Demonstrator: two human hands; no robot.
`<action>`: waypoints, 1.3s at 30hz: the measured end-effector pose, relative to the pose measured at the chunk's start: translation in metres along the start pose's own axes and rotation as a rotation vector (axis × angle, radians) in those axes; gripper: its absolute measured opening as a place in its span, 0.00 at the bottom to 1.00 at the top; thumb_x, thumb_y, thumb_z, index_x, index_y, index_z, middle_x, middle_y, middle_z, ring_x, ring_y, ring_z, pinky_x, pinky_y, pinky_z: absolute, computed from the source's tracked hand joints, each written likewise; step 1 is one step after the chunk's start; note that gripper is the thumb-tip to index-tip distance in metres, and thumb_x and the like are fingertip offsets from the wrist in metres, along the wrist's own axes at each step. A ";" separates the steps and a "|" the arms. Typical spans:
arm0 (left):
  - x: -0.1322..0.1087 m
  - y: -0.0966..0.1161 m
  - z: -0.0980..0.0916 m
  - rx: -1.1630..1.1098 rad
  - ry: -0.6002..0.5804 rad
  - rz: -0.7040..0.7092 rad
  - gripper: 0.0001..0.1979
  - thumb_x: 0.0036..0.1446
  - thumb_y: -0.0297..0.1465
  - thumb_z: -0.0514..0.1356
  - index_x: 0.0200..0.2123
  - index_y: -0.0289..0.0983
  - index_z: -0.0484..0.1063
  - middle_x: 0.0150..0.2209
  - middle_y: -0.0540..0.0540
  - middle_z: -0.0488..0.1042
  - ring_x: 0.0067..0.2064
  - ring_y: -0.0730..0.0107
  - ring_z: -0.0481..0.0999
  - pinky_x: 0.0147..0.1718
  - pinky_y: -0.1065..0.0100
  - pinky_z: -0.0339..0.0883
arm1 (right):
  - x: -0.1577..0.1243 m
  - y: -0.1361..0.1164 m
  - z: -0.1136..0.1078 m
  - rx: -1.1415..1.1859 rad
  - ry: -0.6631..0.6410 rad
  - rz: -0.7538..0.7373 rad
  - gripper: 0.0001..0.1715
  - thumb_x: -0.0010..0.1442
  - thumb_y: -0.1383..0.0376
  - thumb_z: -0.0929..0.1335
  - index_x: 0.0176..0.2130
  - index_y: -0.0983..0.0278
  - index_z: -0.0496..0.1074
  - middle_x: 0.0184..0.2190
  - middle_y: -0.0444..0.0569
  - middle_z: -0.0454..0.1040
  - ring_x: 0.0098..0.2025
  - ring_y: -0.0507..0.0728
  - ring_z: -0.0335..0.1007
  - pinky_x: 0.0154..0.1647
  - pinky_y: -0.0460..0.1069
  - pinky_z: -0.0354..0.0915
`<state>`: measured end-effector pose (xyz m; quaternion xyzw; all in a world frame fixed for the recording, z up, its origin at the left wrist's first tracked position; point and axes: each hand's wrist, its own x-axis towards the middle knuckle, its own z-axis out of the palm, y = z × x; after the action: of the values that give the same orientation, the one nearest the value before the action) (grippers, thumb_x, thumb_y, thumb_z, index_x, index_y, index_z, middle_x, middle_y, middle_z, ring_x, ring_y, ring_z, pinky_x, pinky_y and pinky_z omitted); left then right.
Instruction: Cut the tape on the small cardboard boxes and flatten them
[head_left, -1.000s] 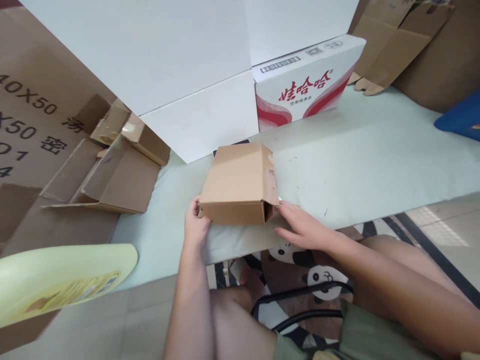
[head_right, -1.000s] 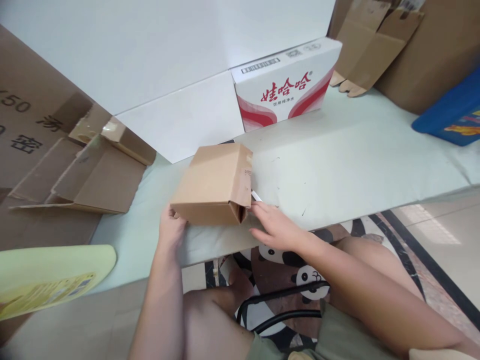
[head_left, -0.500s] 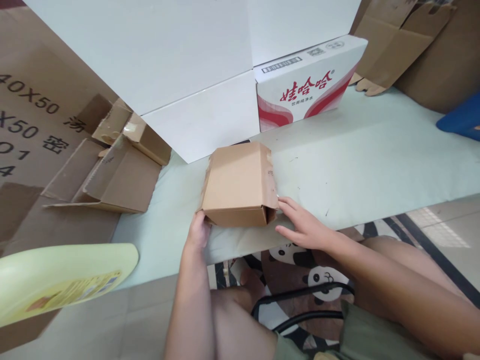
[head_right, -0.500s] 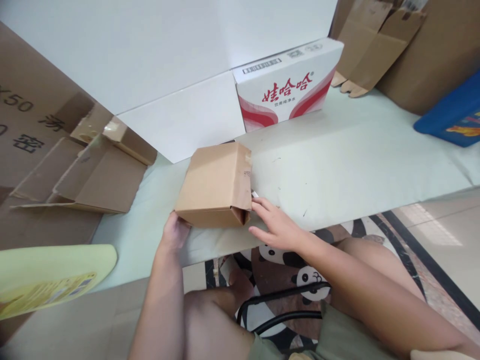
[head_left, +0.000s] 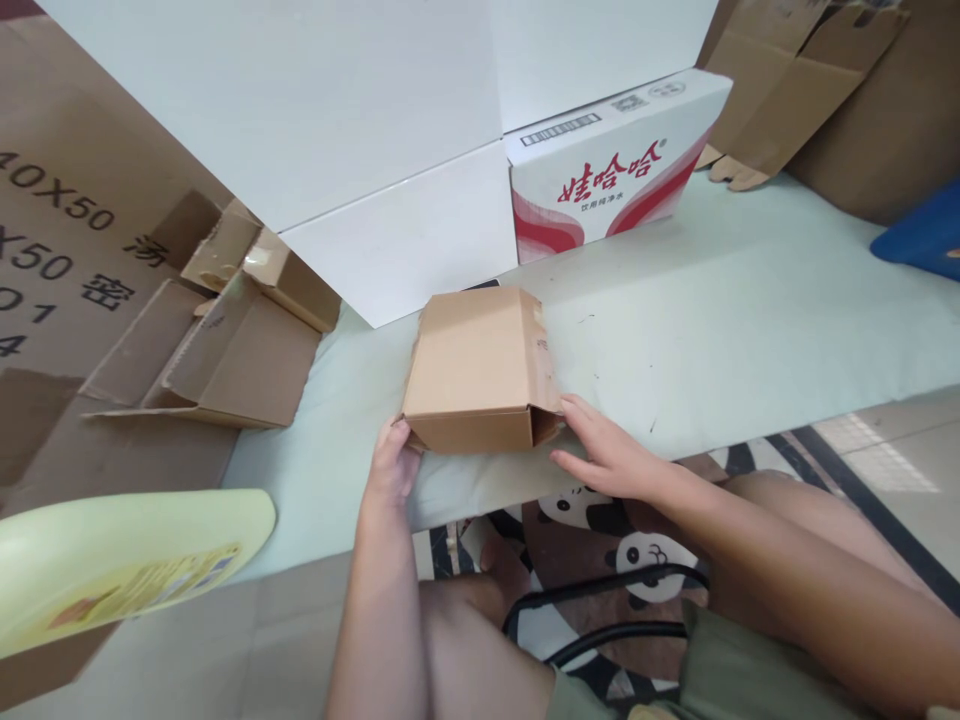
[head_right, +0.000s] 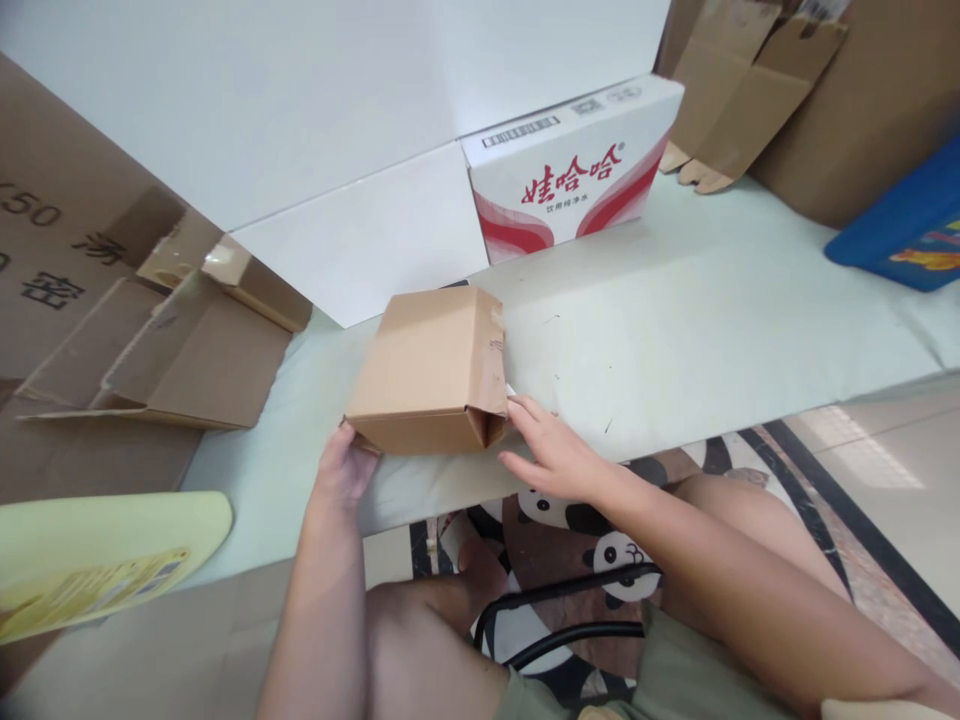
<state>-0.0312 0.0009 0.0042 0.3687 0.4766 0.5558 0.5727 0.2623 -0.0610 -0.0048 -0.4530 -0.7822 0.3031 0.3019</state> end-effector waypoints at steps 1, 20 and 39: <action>0.000 0.001 0.002 0.005 0.002 0.002 0.23 0.33 0.48 0.74 0.29 0.39 0.78 0.31 0.45 0.81 0.34 0.59 0.81 0.30 0.65 0.72 | 0.000 0.000 0.000 0.001 -0.003 0.005 0.28 0.64 0.62 0.63 0.61 0.60 0.55 0.57 0.62 0.64 0.57 0.67 0.67 0.55 0.63 0.68; 0.001 -0.002 0.002 0.196 -0.011 -0.001 0.32 0.31 0.57 0.72 0.31 0.36 0.79 0.37 0.39 0.81 0.55 0.48 0.74 0.55 0.58 0.65 | 0.001 0.000 -0.003 -0.014 -0.039 0.032 0.21 0.64 0.63 0.63 0.56 0.61 0.60 0.47 0.58 0.68 0.45 0.64 0.68 0.46 0.60 0.69; 0.001 -0.003 -0.001 0.260 -0.041 -0.013 0.36 0.32 0.59 0.70 0.36 0.36 0.80 0.41 0.37 0.80 0.58 0.47 0.72 0.57 0.57 0.62 | 0.003 0.000 -0.003 -0.012 -0.043 0.042 0.14 0.64 0.65 0.63 0.50 0.62 0.61 0.44 0.57 0.68 0.42 0.63 0.67 0.42 0.59 0.68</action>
<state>-0.0315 0.0010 0.0005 0.4481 0.5351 0.4780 0.5333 0.2638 -0.0580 -0.0023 -0.4647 -0.7806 0.3142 0.2758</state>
